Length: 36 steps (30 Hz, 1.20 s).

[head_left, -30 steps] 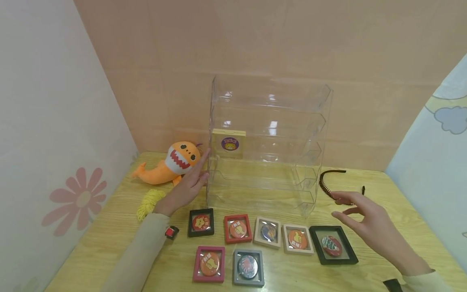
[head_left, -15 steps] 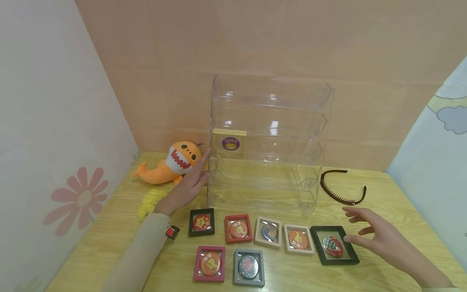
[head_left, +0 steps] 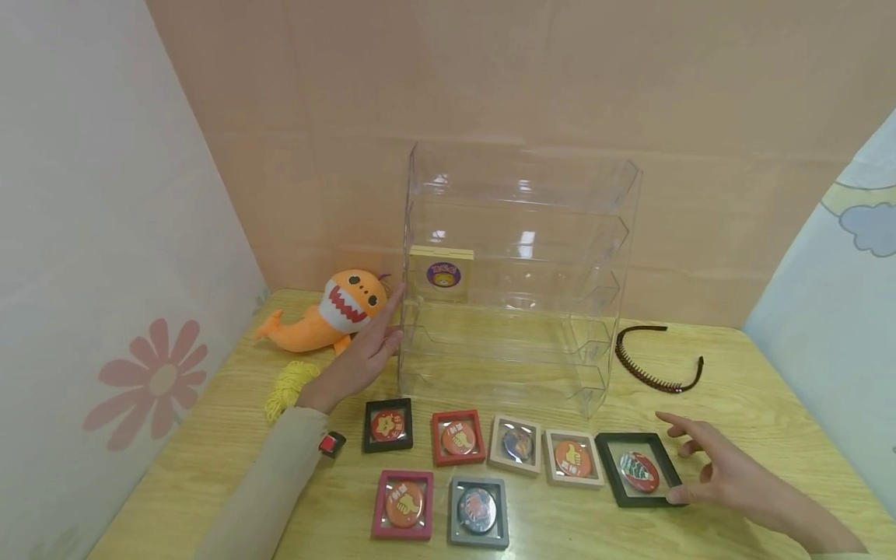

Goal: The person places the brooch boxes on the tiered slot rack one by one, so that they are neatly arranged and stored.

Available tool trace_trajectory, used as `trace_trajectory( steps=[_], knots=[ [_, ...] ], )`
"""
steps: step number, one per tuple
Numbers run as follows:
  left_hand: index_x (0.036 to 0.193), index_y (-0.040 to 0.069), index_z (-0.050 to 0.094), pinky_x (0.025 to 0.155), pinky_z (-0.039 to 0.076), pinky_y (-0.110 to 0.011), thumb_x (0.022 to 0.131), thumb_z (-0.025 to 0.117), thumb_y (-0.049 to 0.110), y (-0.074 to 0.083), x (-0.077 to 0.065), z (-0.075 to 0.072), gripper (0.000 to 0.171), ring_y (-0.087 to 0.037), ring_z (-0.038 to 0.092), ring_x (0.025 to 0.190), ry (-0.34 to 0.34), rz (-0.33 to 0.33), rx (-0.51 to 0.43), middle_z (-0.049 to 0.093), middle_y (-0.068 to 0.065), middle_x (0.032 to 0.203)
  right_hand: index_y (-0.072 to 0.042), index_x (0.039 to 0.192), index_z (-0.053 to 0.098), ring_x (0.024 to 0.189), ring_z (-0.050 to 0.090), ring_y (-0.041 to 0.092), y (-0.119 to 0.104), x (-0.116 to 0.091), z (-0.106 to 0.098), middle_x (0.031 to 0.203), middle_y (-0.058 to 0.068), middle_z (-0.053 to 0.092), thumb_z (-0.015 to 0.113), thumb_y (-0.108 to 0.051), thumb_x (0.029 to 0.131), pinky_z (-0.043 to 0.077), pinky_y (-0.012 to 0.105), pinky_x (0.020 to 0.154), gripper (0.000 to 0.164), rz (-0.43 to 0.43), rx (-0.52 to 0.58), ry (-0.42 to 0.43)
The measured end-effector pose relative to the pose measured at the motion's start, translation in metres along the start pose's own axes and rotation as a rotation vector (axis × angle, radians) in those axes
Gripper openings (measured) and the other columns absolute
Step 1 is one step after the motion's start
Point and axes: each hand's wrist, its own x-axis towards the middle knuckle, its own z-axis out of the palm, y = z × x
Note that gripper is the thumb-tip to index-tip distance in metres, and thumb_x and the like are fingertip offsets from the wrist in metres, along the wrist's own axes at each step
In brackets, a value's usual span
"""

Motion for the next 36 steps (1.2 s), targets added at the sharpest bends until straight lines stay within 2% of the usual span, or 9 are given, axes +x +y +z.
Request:
trace_trajectory(
  steps=[6, 9, 13, 15, 21, 28, 31, 36],
  knots=[
    [0.163, 0.037, -0.004, 0.103, 0.048, -0.052, 0.112, 0.036, 0.025, 0.001, 0.0, 0.0, 0.066, -0.039, 0.045, 0.137, 0.001, 0.003, -0.001, 0.001, 0.006, 0.169, 0.004, 0.15, 0.034, 0.088, 0.043, 0.01, 0.011, -0.002, 0.006, 0.121, 0.007, 0.043, 0.087, -0.003, 0.076, 0.038, 0.026, 0.056, 0.091, -0.017, -0.013, -0.025],
    [0.163, 0.038, -0.004, 0.104, 0.048, -0.052, 0.112, 0.036, 0.025, 0.002, 0.001, -0.001, 0.066, -0.039, 0.045, 0.137, 0.003, 0.003, -0.001, 0.0, 0.006, 0.169, 0.005, 0.149, 0.037, 0.085, 0.043, 0.01, 0.014, -0.001, 0.007, 0.117, 0.012, 0.045, 0.087, -0.003, 0.076, 0.036, 0.026, 0.055, 0.088, -0.024, -0.036, -0.016],
    [0.162, 0.038, -0.005, 0.105, 0.046, -0.052, 0.112, 0.036, 0.025, 0.002, 0.001, -0.001, 0.066, -0.038, 0.044, 0.137, 0.003, 0.004, -0.003, 0.0, 0.007, 0.169, -0.006, 0.151, 0.04, 0.082, 0.041, 0.013, 0.015, 0.001, 0.008, 0.114, 0.012, 0.044, 0.085, 0.001, 0.077, 0.033, 0.028, 0.054, 0.087, -0.039, -0.021, -0.017],
    [0.163, 0.038, -0.005, 0.104, 0.047, -0.052, 0.112, 0.036, 0.024, 0.002, 0.001, 0.0, 0.066, -0.038, 0.044, 0.137, 0.004, 0.008, -0.006, 0.0, 0.007, 0.169, -0.008, 0.151, 0.04, 0.081, 0.04, 0.014, 0.015, 0.001, 0.007, 0.115, 0.011, 0.044, 0.084, 0.003, 0.077, 0.033, 0.028, 0.053, 0.087, -0.047, -0.003, -0.029],
    [0.163, 0.037, -0.005, 0.103, 0.048, -0.051, 0.112, 0.036, 0.023, 0.002, 0.0, 0.0, 0.066, -0.038, 0.043, 0.138, 0.001, 0.009, -0.011, 0.0, 0.006, 0.169, -0.001, 0.152, 0.036, 0.085, 0.042, 0.015, 0.02, -0.003, 0.002, 0.121, -0.006, 0.047, 0.08, 0.002, 0.082, 0.037, 0.028, 0.054, 0.083, -0.073, 0.055, -0.082],
    [0.162, 0.038, -0.005, 0.105, 0.047, -0.052, 0.112, 0.035, 0.026, 0.003, -0.001, 0.0, 0.065, -0.038, 0.043, 0.138, -0.004, -0.012, 0.001, 0.001, 0.006, 0.169, -0.006, 0.158, 0.026, 0.093, 0.038, 0.013, 0.022, -0.005, -0.004, 0.127, -0.007, 0.043, 0.067, 0.007, 0.091, 0.035, 0.031, 0.055, 0.08, -0.027, 0.211, -0.198],
    [0.162, 0.039, -0.005, 0.103, 0.049, -0.051, 0.112, 0.035, 0.027, 0.003, -0.001, 0.0, 0.065, -0.038, 0.044, 0.137, -0.004, -0.017, -0.005, 0.001, 0.007, 0.169, -0.008, 0.157, 0.027, 0.093, 0.039, 0.013, 0.021, -0.006, -0.004, 0.128, -0.009, 0.045, 0.067, 0.007, 0.09, 0.036, 0.031, 0.055, 0.079, -0.008, 0.217, -0.192],
    [0.162, 0.04, -0.005, 0.101, 0.05, -0.05, 0.112, 0.035, 0.028, 0.0, 0.0, 0.0, 0.065, -0.039, 0.044, 0.137, -0.003, -0.015, -0.01, 0.001, 0.008, 0.169, -0.007, 0.153, 0.034, 0.092, 0.041, 0.013, 0.021, -0.008, -0.002, 0.127, -0.009, 0.052, 0.072, 0.005, 0.087, 0.036, 0.03, 0.058, 0.078, -0.021, 0.162, -0.141]
  ],
)
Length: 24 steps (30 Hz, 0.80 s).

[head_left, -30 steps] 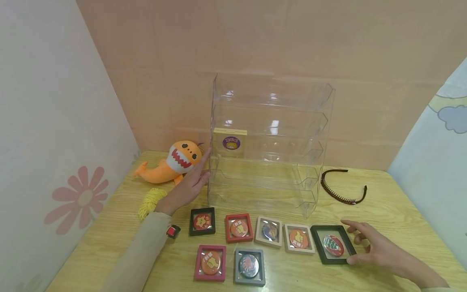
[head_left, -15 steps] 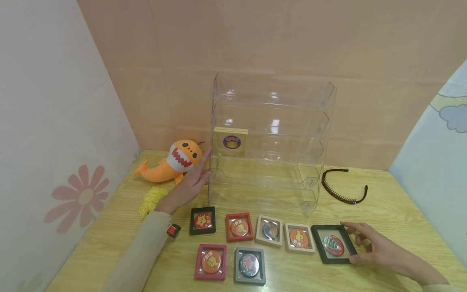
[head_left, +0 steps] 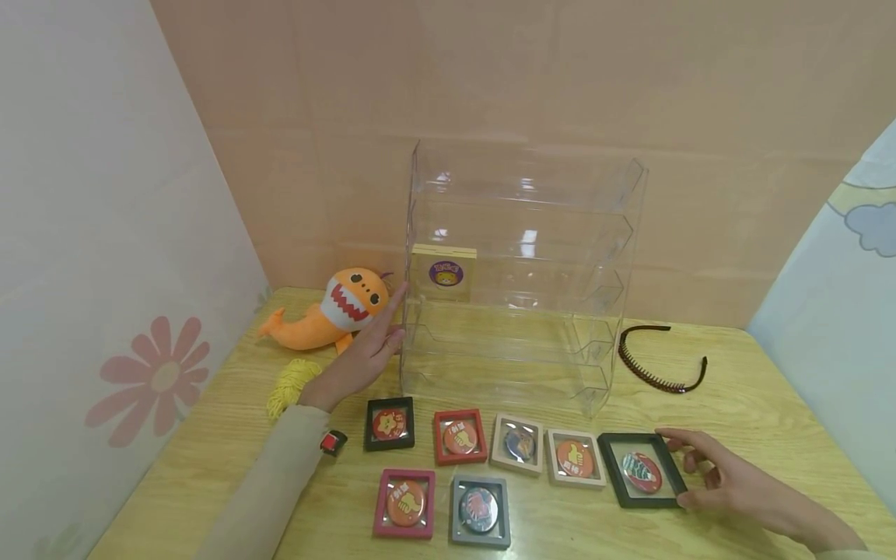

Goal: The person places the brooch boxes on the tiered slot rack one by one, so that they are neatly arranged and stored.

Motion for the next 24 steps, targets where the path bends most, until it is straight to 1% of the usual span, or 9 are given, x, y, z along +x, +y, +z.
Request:
trace_trajectory(
  steps=[2, 5, 10, 12, 18, 21, 24],
  knots=[
    [0.162, 0.04, -0.004, 0.101, 0.05, -0.05, 0.112, 0.035, 0.027, -0.0004, 0.0001, 0.0, 0.065, -0.038, 0.044, 0.137, 0.001, 0.003, 0.0, 0.001, 0.008, 0.169, -0.006, 0.153, 0.033, 0.092, 0.04, 0.013, 0.0004, -0.0007, 0.0003, 0.127, -0.009, 0.053, 0.072, 0.006, 0.086, 0.035, 0.03, 0.058, 0.078, -0.011, -0.008, 0.001],
    [0.162, 0.04, -0.004, 0.101, 0.05, -0.05, 0.112, 0.035, 0.027, -0.0002, 0.0002, -0.0004, 0.065, -0.037, 0.043, 0.138, 0.0, 0.004, -0.004, 0.001, 0.009, 0.168, -0.007, 0.153, 0.033, 0.093, 0.04, 0.013, 0.0003, -0.0014, 0.0003, 0.127, -0.009, 0.052, 0.071, 0.006, 0.088, 0.036, 0.029, 0.058, 0.077, 0.01, 0.021, -0.011],
    [0.162, 0.039, -0.004, 0.1, 0.051, -0.049, 0.112, 0.035, 0.026, 0.0012, -0.0009, -0.0012, 0.065, -0.038, 0.043, 0.138, -0.002, 0.005, -0.019, 0.001, 0.008, 0.169, -0.006, 0.155, 0.031, 0.095, 0.04, 0.011, -0.0005, -0.0022, -0.0008, 0.125, -0.005, 0.051, 0.069, 0.004, 0.089, 0.036, 0.03, 0.058, 0.077, 0.03, 0.032, -0.031],
    [0.163, 0.038, -0.003, 0.1, 0.051, -0.049, 0.112, 0.035, 0.025, 0.0009, -0.0013, -0.0011, 0.065, -0.038, 0.043, 0.138, -0.003, 0.001, -0.023, 0.001, 0.007, 0.169, -0.005, 0.156, 0.03, 0.095, 0.039, 0.011, -0.0005, -0.0021, -0.0018, 0.126, -0.003, 0.05, 0.068, 0.004, 0.09, 0.036, 0.031, 0.058, 0.077, 0.025, 0.03, -0.042],
    [0.162, 0.04, -0.004, 0.1, 0.051, -0.05, 0.112, 0.035, 0.028, 0.0016, -0.0021, -0.0012, 0.064, -0.038, 0.044, 0.137, -0.005, -0.015, -0.023, 0.001, 0.008, 0.168, -0.007, 0.157, 0.027, 0.096, 0.039, 0.012, 0.001, -0.0019, -0.0046, 0.13, -0.005, 0.049, 0.065, 0.004, 0.092, 0.036, 0.033, 0.058, 0.076, 0.041, 0.086, -0.076],
    [0.162, 0.041, -0.004, 0.101, 0.05, -0.049, 0.112, 0.035, 0.029, 0.0023, -0.0022, -0.0016, 0.065, -0.037, 0.044, 0.137, -0.005, -0.017, -0.016, 0.001, 0.008, 0.168, -0.007, 0.156, 0.028, 0.096, 0.04, 0.013, 0.0024, -0.0019, -0.0048, 0.13, -0.007, 0.049, 0.066, 0.006, 0.091, 0.037, 0.033, 0.059, 0.077, 0.043, 0.111, -0.071],
    [0.162, 0.041, -0.005, 0.101, 0.051, -0.049, 0.112, 0.035, 0.028, 0.0021, -0.0019, -0.0017, 0.065, -0.037, 0.045, 0.137, -0.006, -0.012, -0.014, 0.001, 0.007, 0.169, -0.004, 0.154, 0.028, 0.096, 0.043, 0.014, 0.0038, -0.0015, -0.004, 0.13, -0.008, 0.049, 0.069, 0.006, 0.088, 0.039, 0.033, 0.059, 0.078, 0.03, 0.112, -0.057]
  ],
)
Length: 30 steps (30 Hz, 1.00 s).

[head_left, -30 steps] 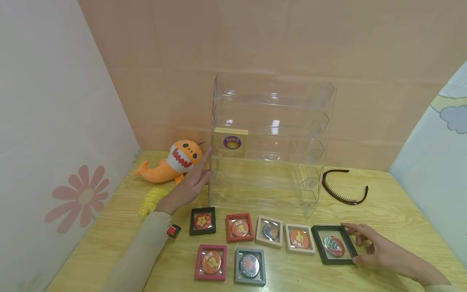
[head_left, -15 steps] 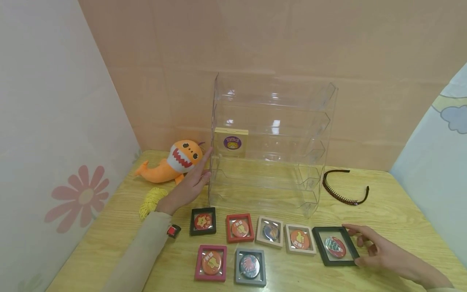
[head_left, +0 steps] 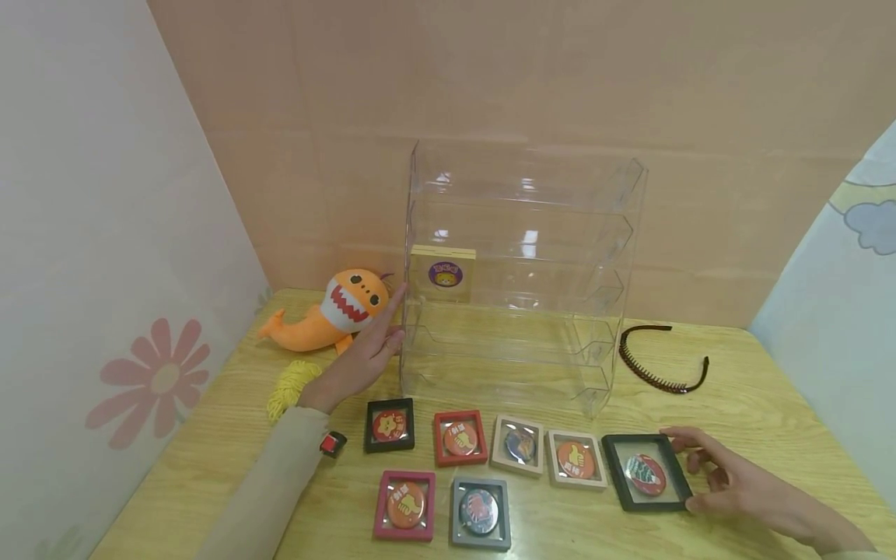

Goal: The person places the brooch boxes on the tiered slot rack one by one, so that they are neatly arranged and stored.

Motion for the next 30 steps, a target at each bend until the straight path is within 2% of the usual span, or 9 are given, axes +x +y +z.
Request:
trace_trajectory(
  steps=[5, 8, 10, 14, 16, 19, 22, 27, 30],
  knots=[
    [0.162, 0.039, -0.004, 0.101, 0.05, -0.05, 0.112, 0.036, 0.028, -0.002, 0.0, 0.0, 0.066, -0.038, 0.046, 0.136, 0.002, 0.004, 0.011, 0.001, 0.007, 0.169, 0.001, 0.15, 0.025, 0.098, 0.051, 0.014, 0.002, -0.001, 0.001, 0.126, -0.002, 0.053, 0.07, 0.009, 0.086, 0.043, 0.032, 0.061, 0.078, -0.03, 0.017, 0.006],
    [0.162, 0.04, -0.004, 0.103, 0.049, -0.051, 0.112, 0.037, 0.028, -0.002, 0.0, 0.0, 0.066, -0.037, 0.047, 0.135, 0.005, 0.002, 0.025, 0.001, 0.008, 0.169, 0.003, 0.149, 0.021, 0.101, 0.056, 0.013, 0.005, -0.001, 0.0, 0.122, 0.002, 0.059, 0.069, 0.013, 0.086, 0.049, 0.028, 0.068, 0.08, -0.069, 0.052, -0.004],
    [0.162, 0.039, -0.004, 0.103, 0.048, -0.052, 0.112, 0.037, 0.027, -0.002, 0.0, 0.0, 0.066, -0.038, 0.047, 0.135, 0.004, 0.001, 0.028, 0.001, 0.007, 0.169, 0.005, 0.148, 0.02, 0.103, 0.06, 0.014, 0.008, -0.001, 0.0, 0.12, 0.004, 0.062, 0.067, 0.018, 0.085, 0.052, 0.028, 0.074, 0.079, -0.115, 0.11, -0.016],
    [0.162, 0.04, -0.004, 0.103, 0.048, -0.052, 0.112, 0.037, 0.027, -0.001, 0.0, 0.0, 0.066, -0.038, 0.046, 0.135, 0.004, -0.001, 0.024, 0.002, 0.007, 0.169, 0.004, 0.147, 0.023, 0.104, 0.063, 0.017, 0.015, 0.003, -0.001, 0.12, 0.008, 0.062, 0.06, 0.028, 0.083, 0.054, 0.032, 0.074, 0.078, -0.206, 0.308, -0.054],
    [0.162, 0.04, -0.004, 0.104, 0.047, -0.052, 0.112, 0.036, 0.027, -0.001, 0.0, 0.0, 0.066, -0.037, 0.046, 0.136, 0.005, -0.002, 0.024, 0.002, 0.007, 0.169, 0.0, 0.146, 0.026, 0.103, 0.063, 0.017, 0.015, 0.004, -0.001, 0.12, 0.009, 0.062, 0.058, 0.029, 0.084, 0.056, 0.033, 0.074, 0.076, -0.217, 0.391, -0.073],
    [0.162, 0.04, -0.004, 0.104, 0.047, -0.052, 0.112, 0.036, 0.027, -0.001, 0.0, 0.0, 0.066, -0.037, 0.046, 0.136, 0.006, 0.001, 0.022, 0.001, 0.008, 0.169, -0.005, 0.147, 0.031, 0.106, 0.064, 0.018, 0.014, 0.003, -0.003, 0.121, 0.008, 0.062, 0.055, 0.027, 0.087, 0.057, 0.031, 0.08, 0.072, -0.183, 0.467, -0.089],
    [0.162, 0.04, -0.004, 0.104, 0.047, -0.052, 0.112, 0.036, 0.027, -0.001, 0.0, 0.0, 0.066, -0.037, 0.046, 0.136, 0.007, 0.001, 0.021, 0.001, 0.008, 0.169, -0.011, 0.146, 0.038, 0.106, 0.065, 0.017, 0.011, 0.0, -0.006, 0.12, 0.005, 0.064, 0.053, 0.023, 0.092, 0.058, 0.031, 0.083, 0.065, -0.118, 0.462, -0.064],
    [0.162, 0.041, -0.005, 0.104, 0.047, -0.052, 0.112, 0.036, 0.027, -0.001, 0.0, 0.001, 0.066, -0.037, 0.045, 0.137, 0.007, 0.004, 0.02, 0.001, 0.008, 0.168, -0.014, 0.14, 0.046, 0.105, 0.066, 0.013, 0.005, -0.006, -0.007, 0.116, 0.003, 0.068, 0.055, 0.013, 0.097, 0.059, 0.03, 0.081, 0.052, 0.017, 0.272, 0.059],
    [0.162, 0.04, -0.004, 0.103, 0.048, -0.051, 0.112, 0.036, 0.027, -0.001, 0.0, 0.001, 0.066, -0.037, 0.045, 0.136, 0.009, 0.01, 0.02, 0.001, 0.008, 0.168, -0.012, 0.139, 0.047, 0.103, 0.068, 0.013, 0.0, -0.009, -0.006, 0.114, 0.006, 0.07, 0.057, 0.01, 0.098, 0.059, 0.03, 0.079, 0.048, 0.053, 0.175, 0.113]
  ],
)
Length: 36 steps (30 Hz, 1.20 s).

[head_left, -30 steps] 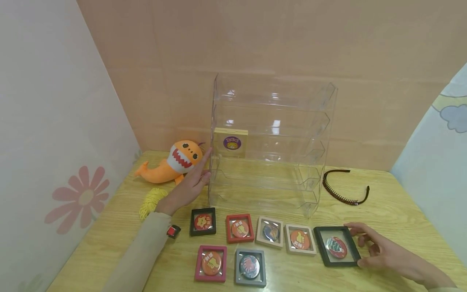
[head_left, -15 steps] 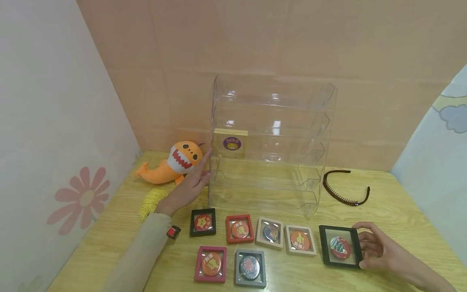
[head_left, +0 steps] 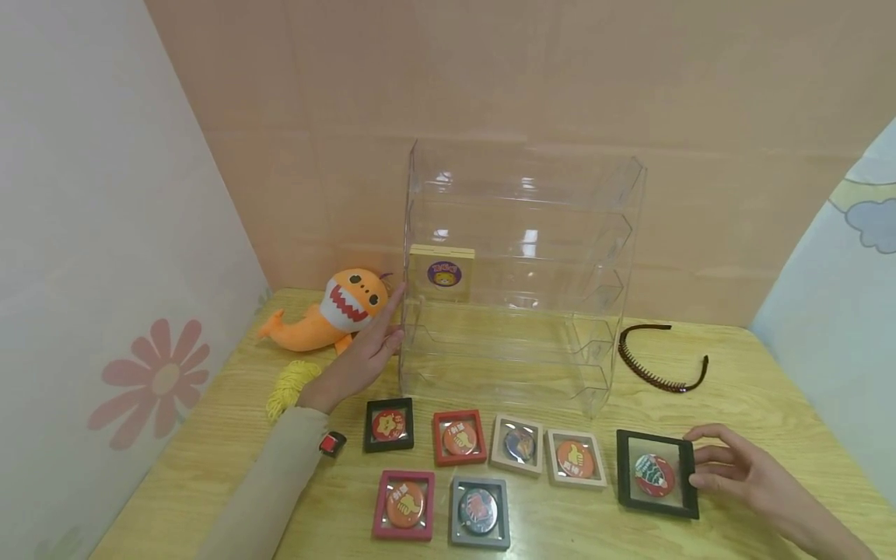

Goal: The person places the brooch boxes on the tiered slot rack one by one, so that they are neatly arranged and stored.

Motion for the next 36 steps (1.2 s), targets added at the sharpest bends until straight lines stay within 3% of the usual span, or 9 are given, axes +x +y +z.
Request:
trace_trajectory(
  steps=[7, 13, 26, 31, 36],
  knots=[
    [0.162, 0.04, -0.005, 0.104, 0.047, -0.052, 0.112, 0.036, 0.025, -0.001, 0.001, 0.0, 0.066, -0.037, 0.045, 0.137, 0.002, 0.012, -0.002, 0.001, 0.008, 0.169, -0.007, 0.136, 0.048, 0.096, 0.071, 0.015, -0.013, -0.001, 0.007, 0.108, 0.011, 0.072, 0.062, 0.013, 0.094, 0.059, 0.027, 0.075, 0.049, -0.047, -0.108, 0.129],
    [0.162, 0.039, -0.005, 0.103, 0.048, -0.052, 0.112, 0.036, 0.025, 0.0, 0.002, -0.001, 0.066, -0.039, 0.045, 0.136, 0.002, 0.007, 0.007, 0.0, 0.007, 0.169, -0.002, 0.133, 0.049, 0.093, 0.071, 0.011, -0.026, 0.005, 0.012, 0.106, 0.003, 0.073, 0.066, 0.017, 0.089, 0.058, 0.022, 0.074, 0.051, -0.109, -0.241, 0.288],
    [0.163, 0.037, -0.005, 0.108, 0.043, -0.052, 0.112, 0.035, 0.024, -0.002, 0.003, 0.001, 0.066, -0.036, 0.041, 0.14, 0.007, 0.022, 0.004, -0.001, 0.007, 0.169, 0.005, 0.129, 0.048, 0.095, 0.072, 0.01, -0.053, 0.015, 0.023, 0.109, 0.0, 0.073, 0.065, 0.027, 0.083, 0.058, 0.023, 0.079, 0.054, -0.237, -0.086, 0.408],
    [0.162, 0.039, -0.005, 0.11, 0.041, -0.052, 0.112, 0.035, 0.026, 0.0, 0.003, 0.002, 0.065, -0.036, 0.04, 0.14, 0.008, 0.016, -0.004, -0.001, 0.008, 0.169, 0.01, 0.127, 0.047, 0.097, 0.072, 0.012, -0.063, 0.021, 0.028, 0.11, 0.005, 0.072, 0.061, 0.034, 0.08, 0.058, 0.026, 0.081, 0.055, -0.322, 0.057, 0.408],
    [0.162, 0.038, -0.005, 0.105, 0.046, -0.051, 0.112, 0.035, 0.024, 0.001, 0.003, 0.003, 0.066, -0.038, 0.041, 0.139, 0.004, 0.016, -0.024, -0.001, 0.006, 0.169, 0.013, 0.129, 0.045, 0.096, 0.072, 0.013, -0.073, 0.028, 0.031, 0.109, 0.005, 0.072, 0.059, 0.036, 0.079, 0.057, 0.024, 0.082, 0.056, -0.361, 0.072, 0.417]
  ],
)
